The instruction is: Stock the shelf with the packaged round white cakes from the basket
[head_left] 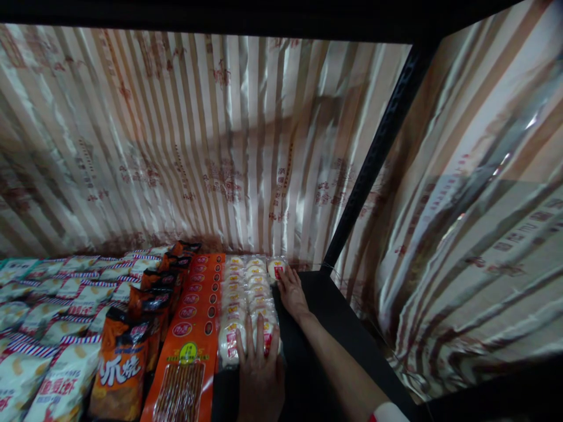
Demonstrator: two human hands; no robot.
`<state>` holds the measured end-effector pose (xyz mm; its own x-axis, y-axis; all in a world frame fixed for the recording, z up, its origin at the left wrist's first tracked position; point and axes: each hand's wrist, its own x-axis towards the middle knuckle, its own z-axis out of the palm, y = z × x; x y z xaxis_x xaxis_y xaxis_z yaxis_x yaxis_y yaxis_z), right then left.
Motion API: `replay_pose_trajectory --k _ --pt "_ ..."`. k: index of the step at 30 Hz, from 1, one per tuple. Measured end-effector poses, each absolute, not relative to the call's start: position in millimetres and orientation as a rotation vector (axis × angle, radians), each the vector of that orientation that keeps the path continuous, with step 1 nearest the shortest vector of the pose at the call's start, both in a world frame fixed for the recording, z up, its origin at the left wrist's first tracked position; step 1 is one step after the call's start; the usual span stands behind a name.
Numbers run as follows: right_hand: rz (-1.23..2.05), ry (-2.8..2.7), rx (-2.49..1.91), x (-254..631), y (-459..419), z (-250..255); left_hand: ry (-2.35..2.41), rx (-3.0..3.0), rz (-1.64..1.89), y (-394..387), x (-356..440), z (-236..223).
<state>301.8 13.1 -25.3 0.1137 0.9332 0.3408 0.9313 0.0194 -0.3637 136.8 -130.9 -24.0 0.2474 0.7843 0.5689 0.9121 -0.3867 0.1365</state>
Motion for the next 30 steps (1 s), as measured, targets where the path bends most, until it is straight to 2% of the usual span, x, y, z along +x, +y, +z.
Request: replay_pose_trajectory --k 17,30 --pt "-0.061 -1.774 -1.676 302 16 -25 -1.560 -2.298 -0.857 -133 134 -18" --pt "0.046 -1.586 -1.634 284 -68 -3 -1.585 -2.298 -0.878 -139 133 -11"
